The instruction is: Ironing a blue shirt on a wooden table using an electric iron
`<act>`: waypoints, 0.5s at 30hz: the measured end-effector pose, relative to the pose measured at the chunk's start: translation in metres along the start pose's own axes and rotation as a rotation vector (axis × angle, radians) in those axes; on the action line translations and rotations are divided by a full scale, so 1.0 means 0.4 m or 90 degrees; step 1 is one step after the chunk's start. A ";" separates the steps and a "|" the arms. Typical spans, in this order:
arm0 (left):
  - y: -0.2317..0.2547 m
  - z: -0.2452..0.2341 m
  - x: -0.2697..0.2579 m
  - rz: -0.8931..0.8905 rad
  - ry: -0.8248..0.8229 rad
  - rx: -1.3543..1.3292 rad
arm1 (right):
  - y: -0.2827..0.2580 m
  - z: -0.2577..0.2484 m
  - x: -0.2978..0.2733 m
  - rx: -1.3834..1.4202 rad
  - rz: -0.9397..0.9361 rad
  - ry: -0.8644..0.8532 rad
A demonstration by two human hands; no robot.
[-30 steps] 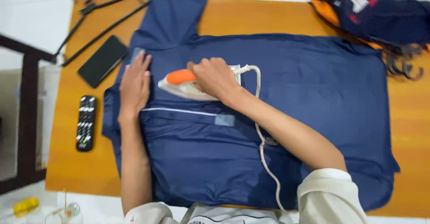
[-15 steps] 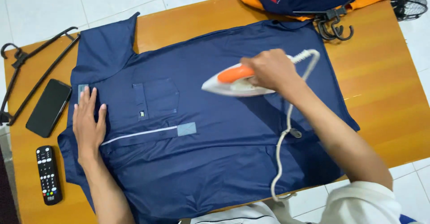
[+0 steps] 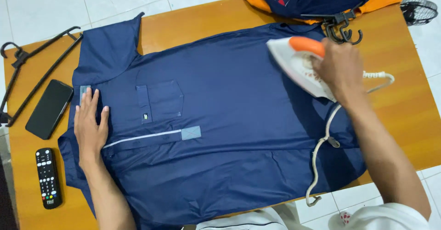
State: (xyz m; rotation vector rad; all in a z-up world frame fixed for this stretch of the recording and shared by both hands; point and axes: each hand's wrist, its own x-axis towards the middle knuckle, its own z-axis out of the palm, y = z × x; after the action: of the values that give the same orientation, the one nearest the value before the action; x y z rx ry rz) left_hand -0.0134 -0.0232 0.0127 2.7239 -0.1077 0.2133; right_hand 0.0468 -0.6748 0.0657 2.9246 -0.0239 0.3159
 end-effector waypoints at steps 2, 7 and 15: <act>-0.004 -0.002 -0.001 0.006 0.001 0.004 | 0.028 0.016 -0.006 -0.015 -0.039 -0.003; 0.028 -0.016 0.002 -0.018 -0.003 -0.007 | 0.079 0.061 -0.023 -0.045 -0.130 0.013; 0.008 -0.006 0.001 -0.015 -0.005 -0.014 | 0.091 0.056 -0.022 -0.102 -0.089 -0.003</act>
State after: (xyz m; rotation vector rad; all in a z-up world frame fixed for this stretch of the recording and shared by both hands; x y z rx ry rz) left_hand -0.0137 -0.0253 0.0164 2.7029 -0.0790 0.1931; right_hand 0.0416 -0.7151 0.0494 2.7514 0.1461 0.2707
